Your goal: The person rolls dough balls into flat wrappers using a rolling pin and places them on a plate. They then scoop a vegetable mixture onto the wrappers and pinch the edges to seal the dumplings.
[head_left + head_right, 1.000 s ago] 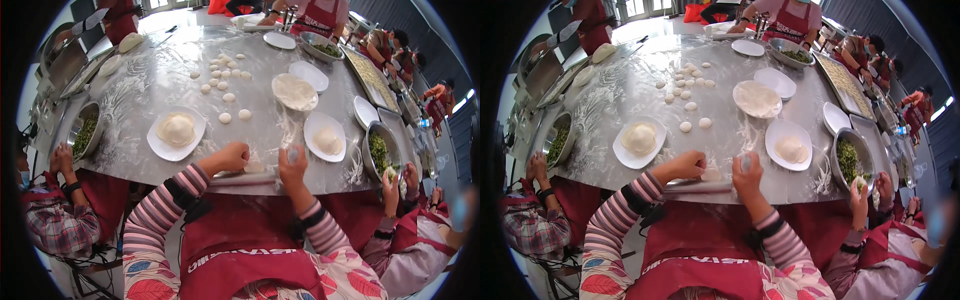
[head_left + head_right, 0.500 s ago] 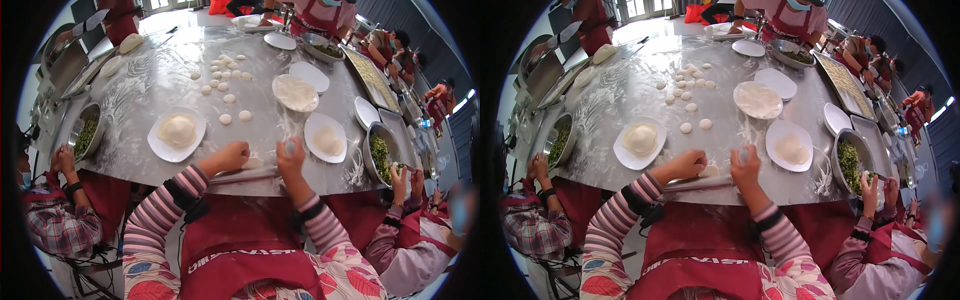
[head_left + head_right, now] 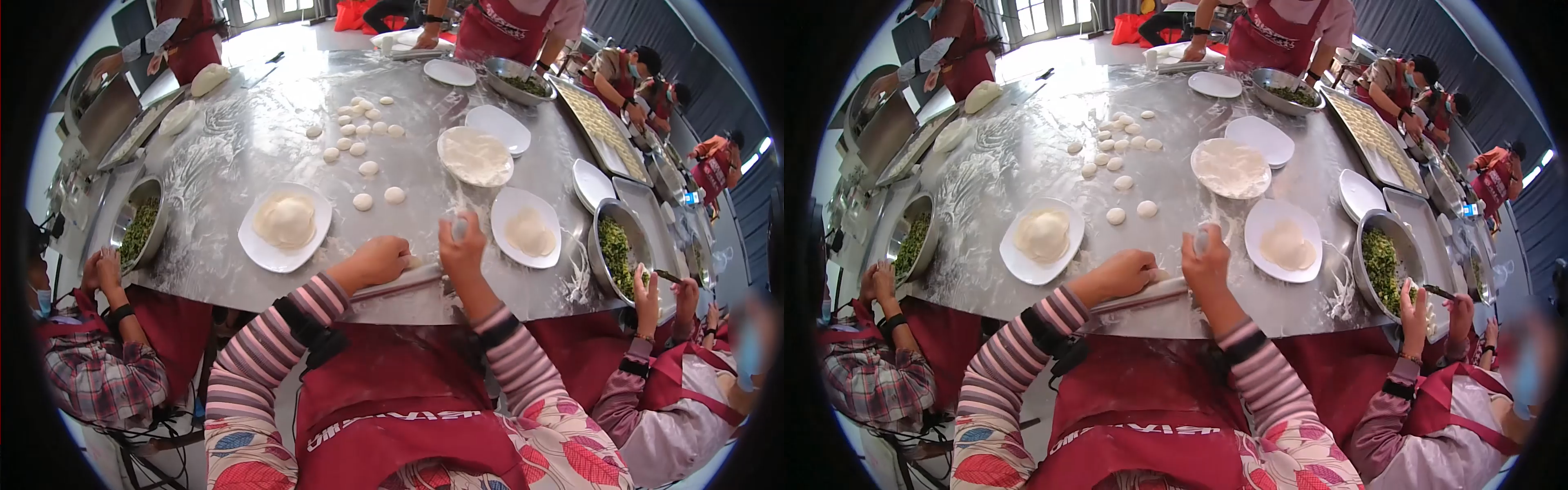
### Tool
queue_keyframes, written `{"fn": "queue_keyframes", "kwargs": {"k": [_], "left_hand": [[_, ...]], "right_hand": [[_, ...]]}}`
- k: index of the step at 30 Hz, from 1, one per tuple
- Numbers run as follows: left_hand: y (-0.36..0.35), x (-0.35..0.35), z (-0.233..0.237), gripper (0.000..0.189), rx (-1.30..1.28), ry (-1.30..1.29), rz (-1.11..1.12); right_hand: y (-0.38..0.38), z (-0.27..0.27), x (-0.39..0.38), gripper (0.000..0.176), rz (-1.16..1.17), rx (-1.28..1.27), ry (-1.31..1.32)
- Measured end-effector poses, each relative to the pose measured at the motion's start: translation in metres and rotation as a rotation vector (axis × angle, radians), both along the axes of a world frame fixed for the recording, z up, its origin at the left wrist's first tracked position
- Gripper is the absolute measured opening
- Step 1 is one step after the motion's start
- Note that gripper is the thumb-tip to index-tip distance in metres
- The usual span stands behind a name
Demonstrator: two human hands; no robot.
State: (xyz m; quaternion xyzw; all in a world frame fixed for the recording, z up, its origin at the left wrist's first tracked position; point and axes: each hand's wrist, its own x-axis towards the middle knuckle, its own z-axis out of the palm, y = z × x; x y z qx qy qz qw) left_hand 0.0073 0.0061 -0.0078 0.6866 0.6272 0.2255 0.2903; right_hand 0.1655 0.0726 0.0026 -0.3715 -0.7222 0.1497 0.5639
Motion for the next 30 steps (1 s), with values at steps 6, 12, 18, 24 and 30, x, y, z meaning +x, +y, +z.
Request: {"fn": "queue_keyframes", "kwargs": {"k": [6,12,18,24,30], "left_hand": [[-0.005,-0.008,0.012,0.013,-0.04,-0.005,0.005],[-0.018,0.001,0.002,0.015,-0.035,-0.117,0.077],[0.002,-0.004,0.003,0.015,-0.032,-0.035,0.052],[-0.021,-0.001,0.007,0.014,-0.166,-0.187,0.074],[0.004,0.002,0.011,0.013,-0.027,-0.1,0.09]], "right_hand": [[-0.022,0.0,0.021,0.019,0.011,-0.071,-0.038],[-0.02,-0.007,0.02,0.021,0.009,-0.058,-0.01],[0.0,-0.009,0.005,0.025,0.023,0.006,-0.041],[-0.035,-0.013,0.031,0.024,0.05,-0.089,0.013],[0.01,-0.006,-0.008,0.024,0.023,-0.006,-0.029]]}}
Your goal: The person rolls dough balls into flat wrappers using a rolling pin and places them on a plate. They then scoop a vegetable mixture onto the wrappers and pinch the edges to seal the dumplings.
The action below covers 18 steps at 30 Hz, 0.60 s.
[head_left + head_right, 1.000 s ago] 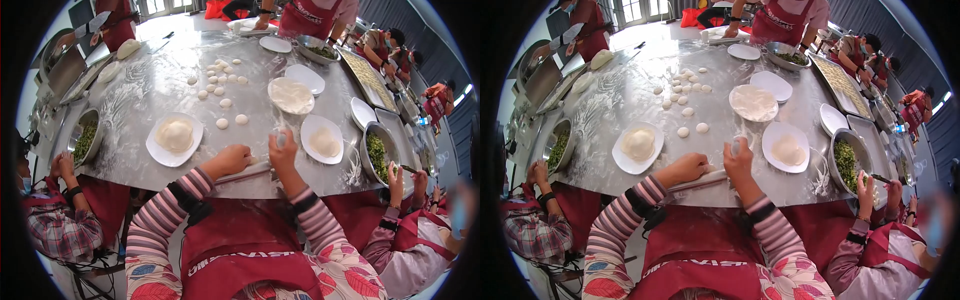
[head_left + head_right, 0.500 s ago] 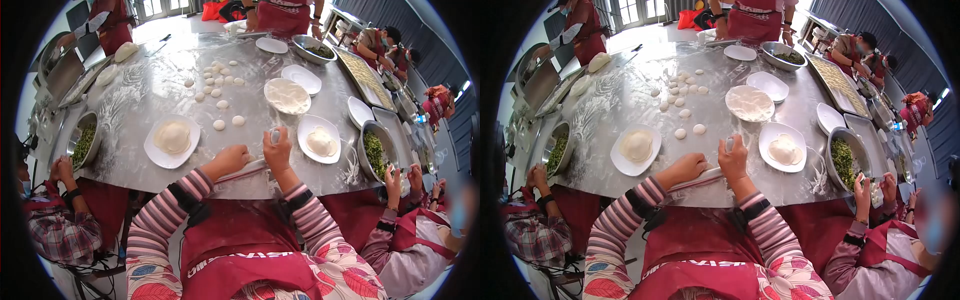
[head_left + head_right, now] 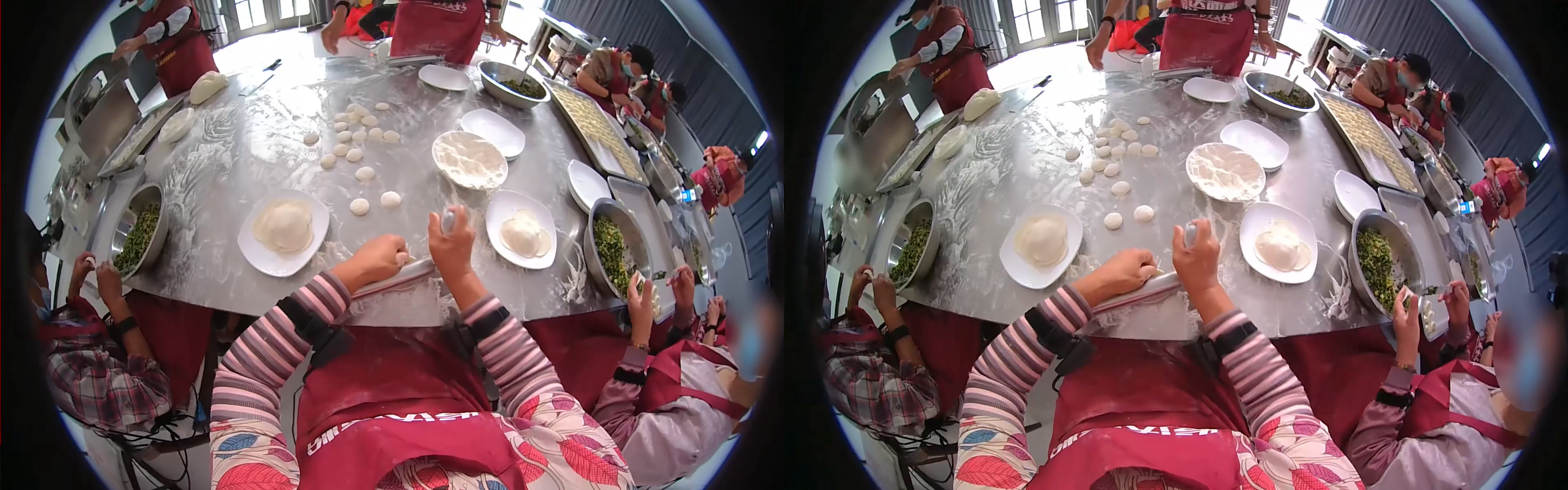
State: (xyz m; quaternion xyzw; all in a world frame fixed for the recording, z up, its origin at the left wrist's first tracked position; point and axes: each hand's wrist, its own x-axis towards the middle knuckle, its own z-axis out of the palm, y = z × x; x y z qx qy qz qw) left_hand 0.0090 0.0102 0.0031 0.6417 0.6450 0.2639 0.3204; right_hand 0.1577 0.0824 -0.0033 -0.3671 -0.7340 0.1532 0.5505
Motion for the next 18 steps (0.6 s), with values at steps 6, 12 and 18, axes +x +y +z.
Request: {"fn": "queue_keyframes", "kwargs": {"k": [6,12,18], "left_hand": [[-0.008,-0.018,-0.021,0.015,0.005,-0.065,-0.028],[-0.008,-0.006,-0.01,0.018,0.002,-0.028,-0.041],[-0.024,0.001,0.007,0.028,-0.046,0.044,-0.053]], "right_hand": [[-0.049,-0.01,0.047,0.023,0.01,-0.041,-0.02],[-0.006,0.0,0.006,0.023,-0.043,0.043,-0.047],[-0.033,-0.008,0.032,0.023,-0.02,0.003,-0.001]]}}
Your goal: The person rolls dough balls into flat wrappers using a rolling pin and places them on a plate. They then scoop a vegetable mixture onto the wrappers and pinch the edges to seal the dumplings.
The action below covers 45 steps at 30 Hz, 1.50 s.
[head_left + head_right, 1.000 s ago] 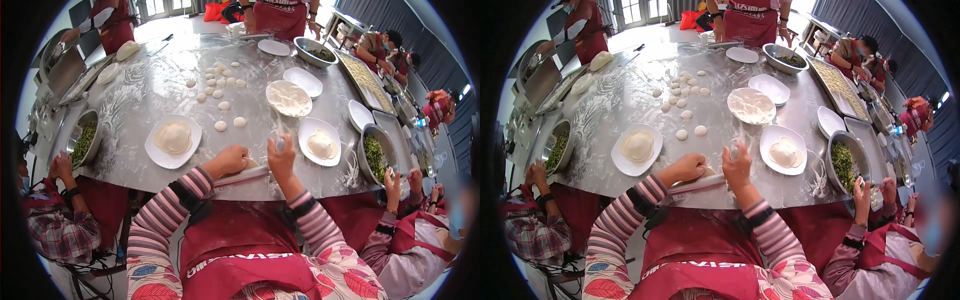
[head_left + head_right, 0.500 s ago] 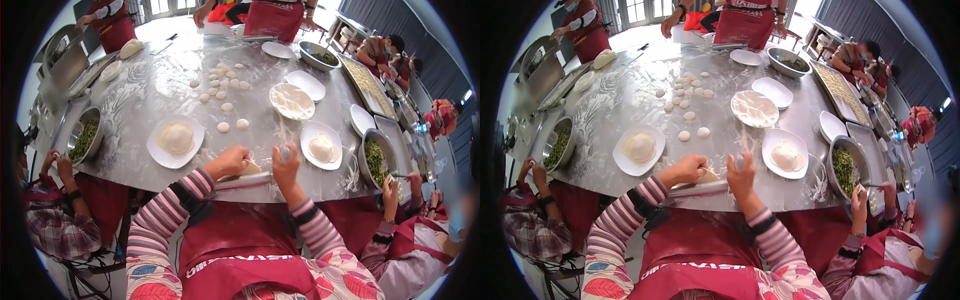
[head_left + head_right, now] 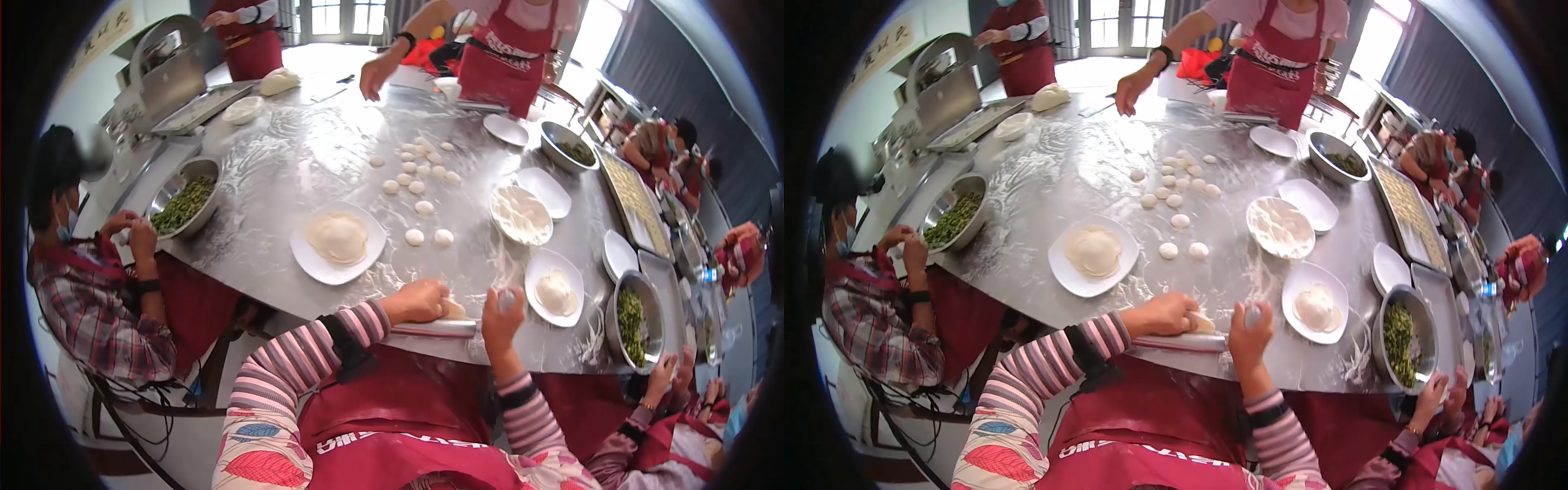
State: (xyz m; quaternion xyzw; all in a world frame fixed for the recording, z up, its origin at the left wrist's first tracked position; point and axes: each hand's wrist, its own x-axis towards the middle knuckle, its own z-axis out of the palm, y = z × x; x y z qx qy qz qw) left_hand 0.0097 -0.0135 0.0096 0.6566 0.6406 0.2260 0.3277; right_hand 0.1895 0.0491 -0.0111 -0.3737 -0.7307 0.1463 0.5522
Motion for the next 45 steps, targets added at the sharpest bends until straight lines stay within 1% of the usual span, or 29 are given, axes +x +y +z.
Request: {"fn": "queue_keyframes", "kwargs": {"k": [1,2,4,5,6,7,8,9,10,11,12,14,15,17,20,22,26,28,29,31,32,33,34,36,39,40,42,44,45], "left_hand": [[-0.007,0.001,0.004,0.03,-0.007,0.038,-0.046],[-0.013,-0.001,0.008,0.03,-0.011,0.037,-0.035],[-0.023,-0.017,0.016,0.036,-0.07,-0.228,-0.029],[-0.024,-0.034,0.011,0.041,-0.061,-0.194,-0.022],[-0.035,-0.051,0.014,0.04,0.137,-0.052,0.044],[-0.033,-0.081,0.017,0.035,0.005,-0.204,-0.02],[-0.043,-0.097,0.021,0.03,0.128,-0.272,0.156],[-0.036,-0.134,0.002,0.03,0.117,-0.073,0.215],[-0.037,-0.153,0.021,0.029,0.083,0.076,0.187],[-0.039,-0.164,0.03,0.028,0.045,0.19,0.378],[-0.044,-0.164,0.043,0.023,0.159,0.319,0.523],[-0.038,-0.161,0.059,0.026,0.216,0.302,0.6],[-0.033,-0.153,0.061,0.026,0.21,0.304,0.592],[-0.01,-0.126,0.058,0.023,0.204,0.147,0.342],[0.043,-0.083,0.025,0.019,0.218,0.235,0.177],[0.079,-0.061,-0.008,0.017,0.552,0.314,0.159],[0.119,-0.034,-0.025,0.019,0.471,0.431,0.128],[0.118,-0.025,-0.02,0.018,0.345,0.608,0.104],[0.113,-0.023,-0.02,0.018,0.327,0.601,0.093],[0.096,-0.023,-0.006,0.016,0.078,0.459,-0.009],[0.085,-0.022,-0.005,0.016,0.07,0.457,-0.015],[0.072,-0.02,-0.005,0.017,0.011,0.232,-0.013],[0.06,-0.02,-0.007,0.019,-0.045,0.01,-0.01],[0.04,-0.018,-0.012,0.022,-0.115,-0.006,-0.015],[0.024,-0.013,-0.002,0.018,-0.271,-0.279,0.123],[0.024,-0.011,-0.006,0.018,-0.274,-0.279,0.12],[0.027,-0.007,-0.012,0.018,0.017,-0.128,0.045],[0.031,-0.006,-0.011,0.017,0.001,-0.157,0.007],[0.031,-0.005,-0.01,0.015,-0.029,-0.18,-0.03]], "right_hand": [[-0.011,0.0,0.009,0.022,0.052,-0.137,0.036],[-0.016,-0.008,0.017,0.022,0.063,-0.141,0.034],[-0.018,-0.019,0.023,0.022,0.087,-0.203,0.095],[-0.021,-0.016,0.024,0.022,0.083,-0.187,0.088],[-0.022,-0.013,0.024,0.022,0.089,-0.191,0.092],[-0.022,-0.011,0.023,0.022,0.086,-0.184,0.083],[-0.023,-0.01,0.022,0.022,0.083,-0.176,0.078],[-0.023,-0.009,0.021,0.022,0.086,-0.183,0.086],[-0.023,-0.007,0.02,0.022,0.086,-0.173,0.082],[-0.021,-0.007,0.02,0.022,0.085,-0.161,0.077],[-0.02,-0.009,0.021,0.022,0.085,-0.163,0.081],[-0.017,-0.017,0.021,0.022,0.102,-0.206,0.103],[-0.018,-0.015,0.02,0.022,0.095,-0.213,0.105],[-0.021,-0.007,0.019,0.022,0.101,-0.192,0.1],[-0.019,-0.008,0.019,0.022,0.092,-0.178,0.071],[-0.022,0.003,0.017,0.023,0.068,-0.139,0.075],[-0.023,0.008,0.017,0.024,0.047,-0.084,0.047],[-0.025,0.009,0.018,0.023,0.081,-0.081,0.066],[-0.027,0.008,0.019,0.023,0.082,-0.115,0.077],[-0.031,0.005,0.021,0.023,0.094,-0.171,0.093],[-0.031,0.005,0.022,0.023,0.116,-0.202,0.11],[-0.028,0.006,0.024,0.023,0.119,-0.122,0.074],[-0.024,0.009,0.022,0.023,0.12,-0.123,0.076],[-0.015,0.02,0.014,0.022,0.131,-0.058,0.026],[0.012,0.026,-0.012,0.022,0.123,0.012,0.051],[0.017,0.026,-0.018,0.022,0.101,0.038,0.042],[0.028,0.015,-0.028,0.022,0.106,-0.01,0.043],[0.034,0.009,-0.026,0.023,0.118,-0.038,0.037],[0.026,0.005,-0.018,0.023,0.07,-0.015,0.015]]}}
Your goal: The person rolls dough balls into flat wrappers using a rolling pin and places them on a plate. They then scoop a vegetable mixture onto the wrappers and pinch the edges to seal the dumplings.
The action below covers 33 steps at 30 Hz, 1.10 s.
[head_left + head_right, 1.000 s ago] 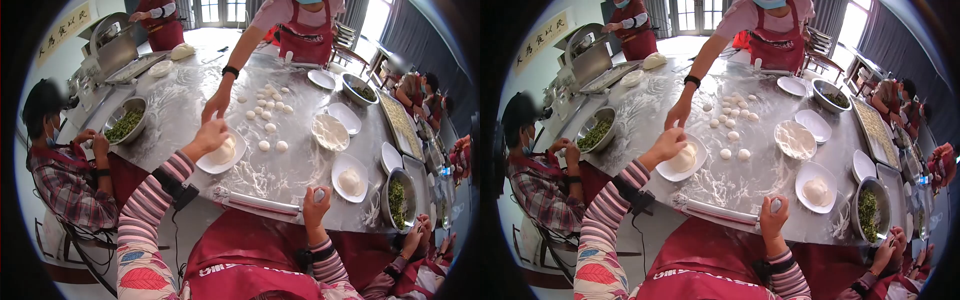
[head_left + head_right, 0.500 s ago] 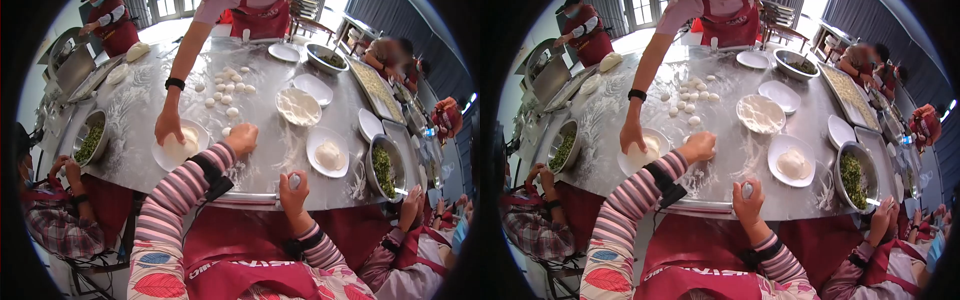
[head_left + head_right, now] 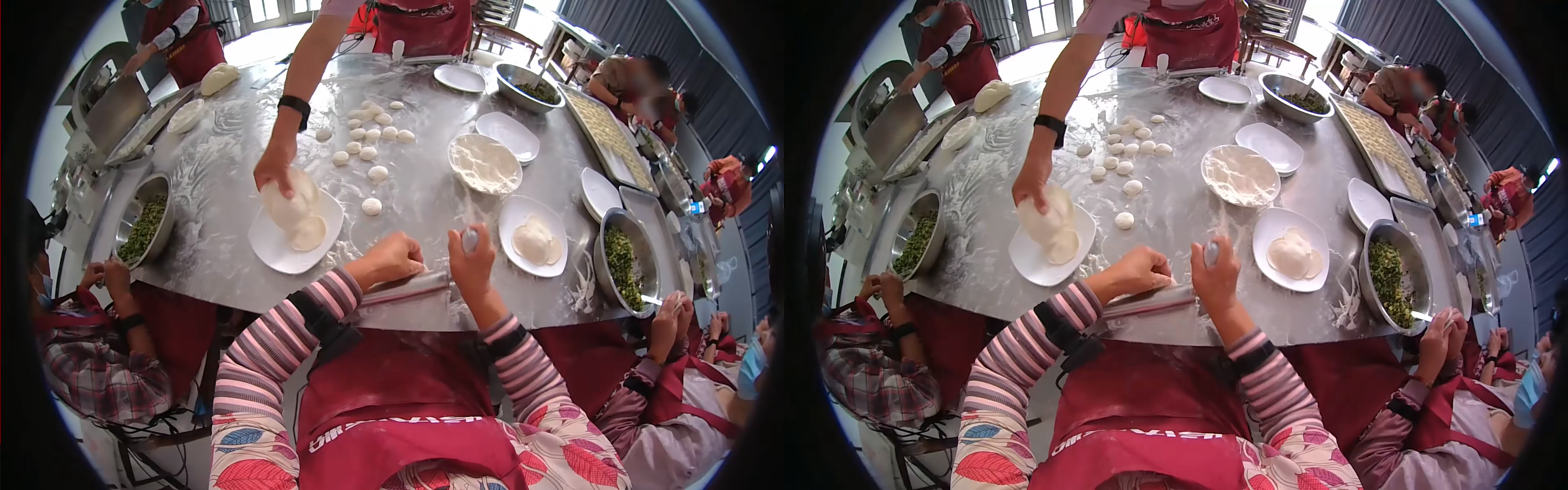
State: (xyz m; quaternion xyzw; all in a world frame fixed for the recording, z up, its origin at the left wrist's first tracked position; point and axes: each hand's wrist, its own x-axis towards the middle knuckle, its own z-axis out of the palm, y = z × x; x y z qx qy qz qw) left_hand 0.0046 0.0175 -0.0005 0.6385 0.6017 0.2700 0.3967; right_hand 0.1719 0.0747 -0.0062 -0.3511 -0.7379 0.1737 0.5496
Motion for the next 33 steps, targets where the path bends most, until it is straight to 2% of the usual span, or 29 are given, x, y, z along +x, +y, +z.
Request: {"fn": "queue_keyframes", "kwargs": {"k": [3,5,8,11,13,16,19,22,24,27,28,30,31,33], "left_hand": [[-0.007,-0.004,-0.004,0.013,0.058,0.1,0.058],[-0.011,-0.008,-0.006,0.012,-0.03,0.093,0.043],[-0.014,-0.006,-0.002,0.012,-0.004,0.155,-0.061],[-0.002,-0.002,-0.003,0.014,0.112,0.2,0.036],[0.0,-0.005,0.001,0.015,0.02,0.225,-0.086],[-0.014,-0.012,0.002,0.014,-0.009,0.15,-0.058],[-0.021,-0.009,0.006,0.011,-0.046,0.112,-0.066],[-0.008,-0.001,0.001,0.012,0.049,0.169,-0.028],[-0.004,-0.001,0.003,0.012,0.105,0.202,-0.025],[-0.017,-0.006,0.011,0.011,0.079,0.273,-0.101],[-0.02,-0.008,0.012,0.011,0.076,0.27,-0.09],[-0.025,-0.007,0.012,0.013,-0.14,0.024,0.03],[-0.025,-0.005,0.009,0.013,-0.152,0.023,0.019],[-0.018,-0.001,0.005,0.014,0.03,0.149,-0.042]], "right_hand": [[-0.024,-0.004,0.021,0.026,-0.033,0.01,-0.012],[-0.031,-0.007,0.026,0.027,-0.004,-0.07,0.019],[0.0,-0.01,-0.001,0.028,-0.057,-0.02,-0.038],[0.009,-0.004,-0.014,0.028,-0.04,-0.005,-0.032],[0.006,-0.003,-0.007,0.028,-0.024,0.002,-0.038],[-0.021,-0.006,0.018,0.025,-0.044,0.061,-0.017],[-0.031,-0.007,0.022,0.024,-0.012,-0.093,0.05],[0.004,-0.002,-0.008,0.025,-0.1,0.028,-0.048],[0.012,0.0,-0.016,0.027,-0.01,-0.04,-0.009],[-0.011,-0.006,0.01,0.027,-0.055,0.074,-0.014],[-0.022,-0.005,0.017,0.027,-0.044,0.073,-0.017],[-0.043,0.001,0.03,0.026,0.05,-0.076,0.09],[-0.039,-0.002,0.027,0.026,0.039,-0.087,0.089],[-0.014,-0.002,0.008,0.026,-0.056,0.036,0.002]]}}
